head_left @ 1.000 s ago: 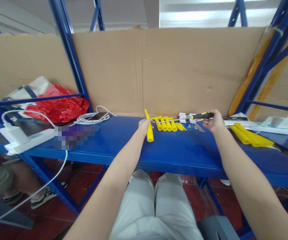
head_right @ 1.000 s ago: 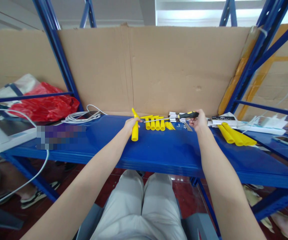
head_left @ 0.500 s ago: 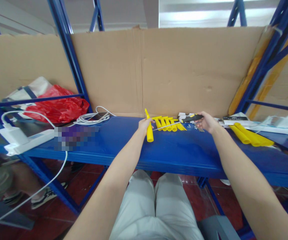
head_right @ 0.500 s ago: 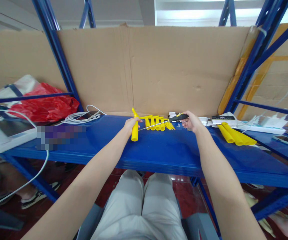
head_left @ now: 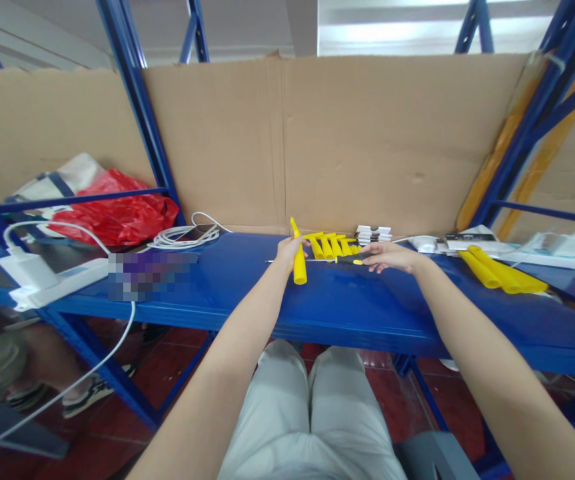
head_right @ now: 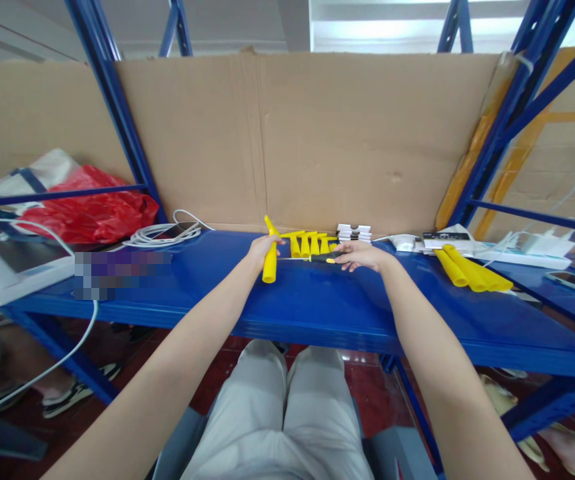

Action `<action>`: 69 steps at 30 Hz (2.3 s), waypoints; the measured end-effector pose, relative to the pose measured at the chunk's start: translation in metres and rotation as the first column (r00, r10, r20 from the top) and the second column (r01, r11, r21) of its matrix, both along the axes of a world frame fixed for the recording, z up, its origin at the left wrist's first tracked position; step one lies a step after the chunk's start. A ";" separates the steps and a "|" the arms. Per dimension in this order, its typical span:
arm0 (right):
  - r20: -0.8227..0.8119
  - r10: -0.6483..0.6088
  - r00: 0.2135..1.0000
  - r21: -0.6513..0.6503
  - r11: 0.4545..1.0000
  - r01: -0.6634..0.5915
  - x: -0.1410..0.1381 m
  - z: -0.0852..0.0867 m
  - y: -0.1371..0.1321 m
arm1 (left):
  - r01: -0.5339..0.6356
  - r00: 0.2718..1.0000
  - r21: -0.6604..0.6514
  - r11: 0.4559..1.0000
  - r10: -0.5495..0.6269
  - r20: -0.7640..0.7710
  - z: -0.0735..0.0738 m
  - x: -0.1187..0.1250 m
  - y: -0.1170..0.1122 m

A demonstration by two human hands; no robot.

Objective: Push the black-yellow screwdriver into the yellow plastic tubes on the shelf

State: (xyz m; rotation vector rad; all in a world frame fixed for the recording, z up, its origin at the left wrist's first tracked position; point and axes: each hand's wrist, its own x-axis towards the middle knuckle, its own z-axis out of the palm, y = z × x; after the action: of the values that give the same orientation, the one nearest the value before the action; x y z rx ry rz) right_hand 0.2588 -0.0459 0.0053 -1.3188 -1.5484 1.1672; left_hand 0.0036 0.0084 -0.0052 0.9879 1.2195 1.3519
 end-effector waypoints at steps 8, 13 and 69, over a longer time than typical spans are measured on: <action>0.139 0.052 0.989 0.097 0.993 -0.065 -0.008 -0.015 0.011 | 0.011 1.000 0.026 1.000 -0.011 0.000 0.004 0.001 -0.009; 0.325 0.008 0.946 0.137 0.989 -0.056 -0.012 -0.018 0.013 | 0.022 1.000 0.014 1.000 -0.022 0.014 0.006 0.002 -0.010; 0.194 -0.270 0.943 0.431 0.887 0.165 0.020 0.006 0.009 | 0.407 0.899 0.029 0.913 -0.395 -0.190 0.029 0.137 -0.026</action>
State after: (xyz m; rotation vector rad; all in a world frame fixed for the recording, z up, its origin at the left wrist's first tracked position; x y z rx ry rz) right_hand 0.2792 -0.0368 0.0116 -1.3418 -1.6561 0.5081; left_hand 0.1408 -0.0179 0.0237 1.3527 1.0301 0.9979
